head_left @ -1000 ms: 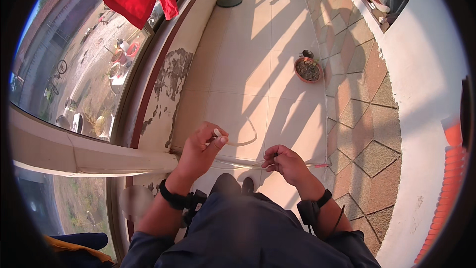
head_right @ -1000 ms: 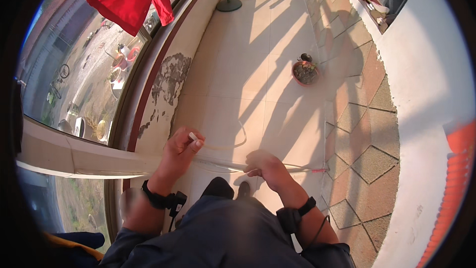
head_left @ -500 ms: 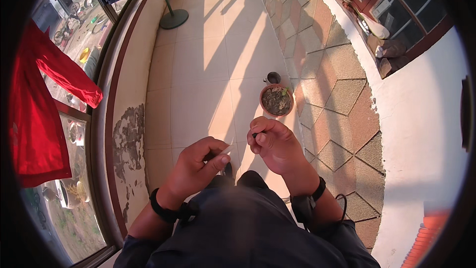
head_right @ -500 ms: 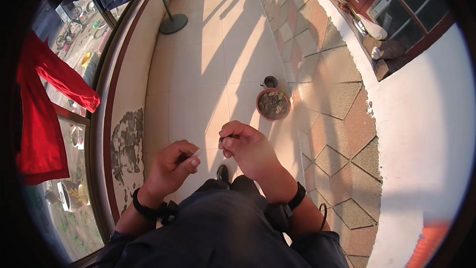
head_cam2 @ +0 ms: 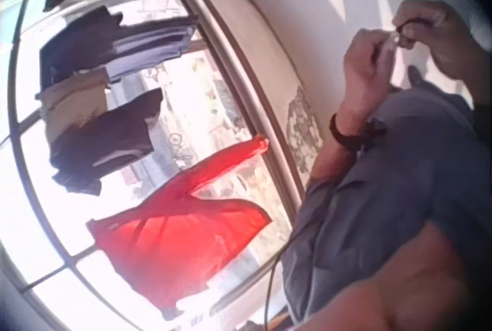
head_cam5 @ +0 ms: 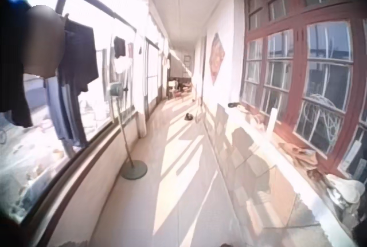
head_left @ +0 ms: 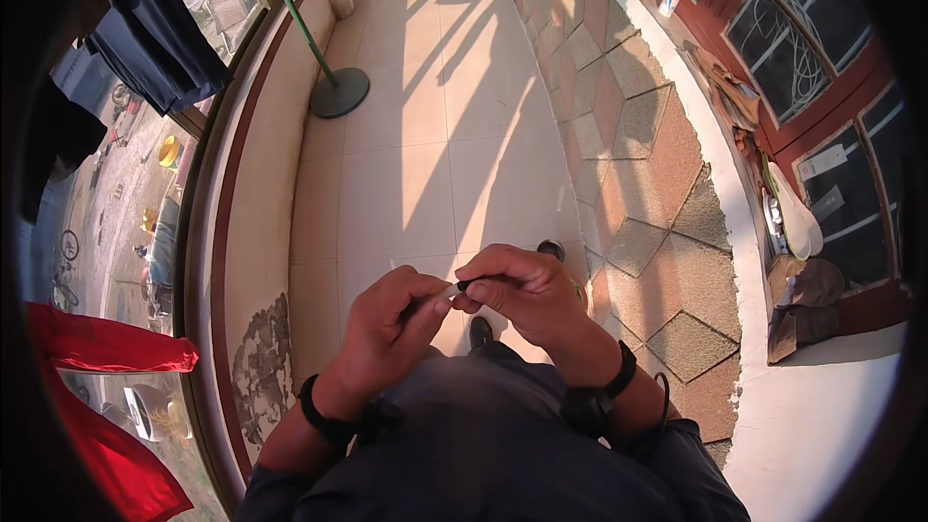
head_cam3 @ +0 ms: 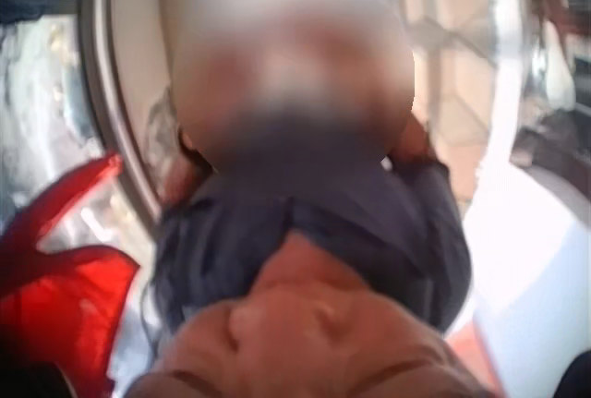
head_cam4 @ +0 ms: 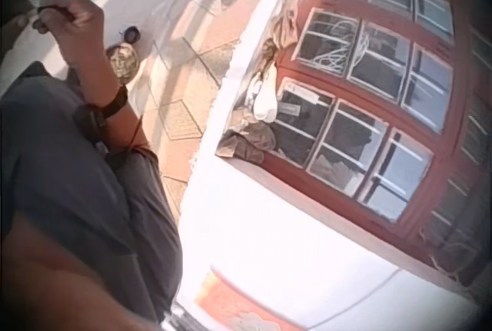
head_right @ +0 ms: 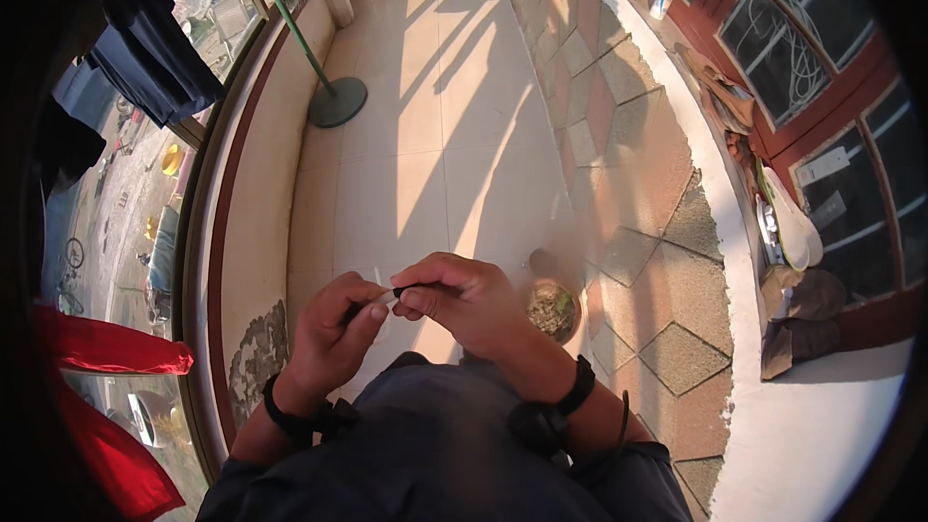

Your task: The person handles a black power cable and a white plastic tube at a cluttered workbench. They walk to a balcony to retrieve a white cable, return to the table, and use scissors to cut the white tube while manipulating the cable ends.

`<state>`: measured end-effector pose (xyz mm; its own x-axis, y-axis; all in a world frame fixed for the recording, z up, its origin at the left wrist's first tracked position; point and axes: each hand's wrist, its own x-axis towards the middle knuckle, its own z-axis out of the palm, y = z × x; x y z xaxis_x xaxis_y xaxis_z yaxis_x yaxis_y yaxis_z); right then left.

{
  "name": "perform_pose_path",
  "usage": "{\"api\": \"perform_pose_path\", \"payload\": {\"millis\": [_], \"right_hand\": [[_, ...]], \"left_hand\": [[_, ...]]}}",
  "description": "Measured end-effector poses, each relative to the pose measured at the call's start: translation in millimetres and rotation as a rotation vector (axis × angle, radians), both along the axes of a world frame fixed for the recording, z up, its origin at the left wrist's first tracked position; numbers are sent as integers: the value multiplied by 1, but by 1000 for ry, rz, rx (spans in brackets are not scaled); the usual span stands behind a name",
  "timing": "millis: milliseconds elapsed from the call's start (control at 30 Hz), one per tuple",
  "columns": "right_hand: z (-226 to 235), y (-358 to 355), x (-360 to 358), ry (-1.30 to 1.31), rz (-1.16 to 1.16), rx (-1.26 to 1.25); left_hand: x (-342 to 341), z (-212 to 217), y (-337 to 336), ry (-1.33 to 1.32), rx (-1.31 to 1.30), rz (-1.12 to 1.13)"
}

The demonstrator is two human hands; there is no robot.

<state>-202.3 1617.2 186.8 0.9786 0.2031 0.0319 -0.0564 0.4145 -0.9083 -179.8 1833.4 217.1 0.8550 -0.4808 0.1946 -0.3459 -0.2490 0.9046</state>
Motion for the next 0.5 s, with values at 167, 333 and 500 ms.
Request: {"api": "perform_pose_path", "payload": {"millis": [167,333,500], "right_hand": [[4,-32,123,-32,2,-99],[-8,-59,262,-131,-9,-231],[2,-73,408,-165,-30,-271]], "left_hand": [[122,-7,-31,110,-57,-23],[263,-21,-52,401,-170,-64],[417,-22,-62,623,-315,-158]]}}
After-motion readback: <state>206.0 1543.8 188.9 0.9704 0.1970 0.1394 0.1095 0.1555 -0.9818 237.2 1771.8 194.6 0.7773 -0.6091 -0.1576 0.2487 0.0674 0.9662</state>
